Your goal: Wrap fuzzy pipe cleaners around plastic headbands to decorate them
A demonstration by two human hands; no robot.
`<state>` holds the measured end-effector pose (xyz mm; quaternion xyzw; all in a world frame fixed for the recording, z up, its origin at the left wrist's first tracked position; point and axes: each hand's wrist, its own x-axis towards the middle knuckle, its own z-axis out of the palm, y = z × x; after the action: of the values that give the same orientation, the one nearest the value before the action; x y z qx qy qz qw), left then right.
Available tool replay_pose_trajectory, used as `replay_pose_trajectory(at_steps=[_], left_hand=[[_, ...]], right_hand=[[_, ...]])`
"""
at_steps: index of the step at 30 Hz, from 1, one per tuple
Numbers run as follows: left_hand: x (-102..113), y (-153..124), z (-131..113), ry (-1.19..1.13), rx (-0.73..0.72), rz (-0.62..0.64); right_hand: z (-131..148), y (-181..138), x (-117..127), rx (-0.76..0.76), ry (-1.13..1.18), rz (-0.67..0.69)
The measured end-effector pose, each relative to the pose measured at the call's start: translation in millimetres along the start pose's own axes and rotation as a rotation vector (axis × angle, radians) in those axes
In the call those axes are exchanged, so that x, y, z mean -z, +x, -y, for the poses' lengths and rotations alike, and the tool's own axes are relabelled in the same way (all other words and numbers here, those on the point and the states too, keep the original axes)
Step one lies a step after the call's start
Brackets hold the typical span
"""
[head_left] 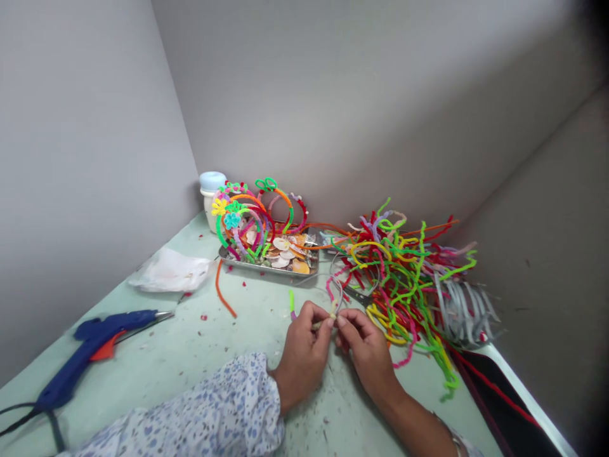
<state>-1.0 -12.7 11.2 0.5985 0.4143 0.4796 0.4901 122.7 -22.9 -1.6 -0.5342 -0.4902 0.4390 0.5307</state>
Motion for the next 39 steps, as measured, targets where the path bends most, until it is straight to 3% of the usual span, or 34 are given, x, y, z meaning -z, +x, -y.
replay_pose_trajectory(at_steps=[39], left_hand=[[-1.1, 2.4, 1.7, -0.01, 0.007, 0.068]], right_hand=[[-1.8, -1.2, 4.3, -0.024, 0.053, 0.079]])
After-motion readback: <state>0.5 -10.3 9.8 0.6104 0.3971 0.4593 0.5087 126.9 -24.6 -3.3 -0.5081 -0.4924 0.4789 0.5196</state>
